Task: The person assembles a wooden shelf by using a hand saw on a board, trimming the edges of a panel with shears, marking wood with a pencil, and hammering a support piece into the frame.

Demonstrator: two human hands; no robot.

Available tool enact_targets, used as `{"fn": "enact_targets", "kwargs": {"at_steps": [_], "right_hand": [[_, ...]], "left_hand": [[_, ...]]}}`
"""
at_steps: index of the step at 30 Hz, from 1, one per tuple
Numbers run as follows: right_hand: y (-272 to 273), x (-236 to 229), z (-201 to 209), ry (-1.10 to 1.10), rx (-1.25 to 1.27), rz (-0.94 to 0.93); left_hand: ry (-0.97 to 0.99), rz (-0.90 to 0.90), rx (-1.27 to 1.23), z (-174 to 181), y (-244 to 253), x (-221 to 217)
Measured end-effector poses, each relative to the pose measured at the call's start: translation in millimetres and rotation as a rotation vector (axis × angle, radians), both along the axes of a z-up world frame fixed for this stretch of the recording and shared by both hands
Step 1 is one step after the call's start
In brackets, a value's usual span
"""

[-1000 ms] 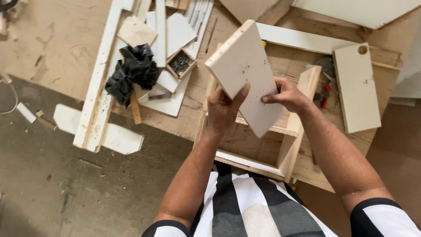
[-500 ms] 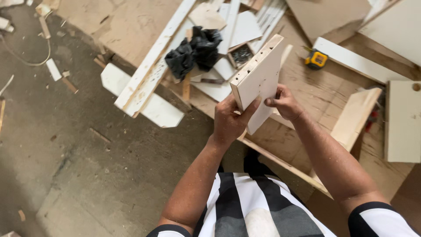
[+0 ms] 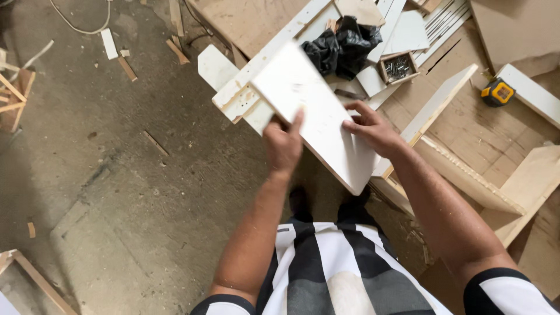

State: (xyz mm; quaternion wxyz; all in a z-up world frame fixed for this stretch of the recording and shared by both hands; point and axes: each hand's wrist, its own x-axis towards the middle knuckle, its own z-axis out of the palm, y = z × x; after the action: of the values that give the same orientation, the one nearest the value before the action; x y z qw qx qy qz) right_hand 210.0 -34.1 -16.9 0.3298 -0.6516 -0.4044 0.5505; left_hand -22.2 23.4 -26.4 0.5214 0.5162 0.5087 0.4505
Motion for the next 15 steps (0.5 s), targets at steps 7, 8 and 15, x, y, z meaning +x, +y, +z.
{"fn": "enact_targets", "kwargs": {"at_steps": [7, 8, 15], "right_hand": [[10, -31, 17, 0.120, -0.019, 0.059], [11, -30, 13, 0.065, -0.096, 0.039], [48, -23, -17, 0.076, -0.320, -0.005]], "left_hand": [[-0.192, 0.173, -0.300, -49, 37, -59], [-0.263, 0.161, -0.311, -54, 37, -60], [0.459, 0.127, 0.631, -40, 24, -71]]}}
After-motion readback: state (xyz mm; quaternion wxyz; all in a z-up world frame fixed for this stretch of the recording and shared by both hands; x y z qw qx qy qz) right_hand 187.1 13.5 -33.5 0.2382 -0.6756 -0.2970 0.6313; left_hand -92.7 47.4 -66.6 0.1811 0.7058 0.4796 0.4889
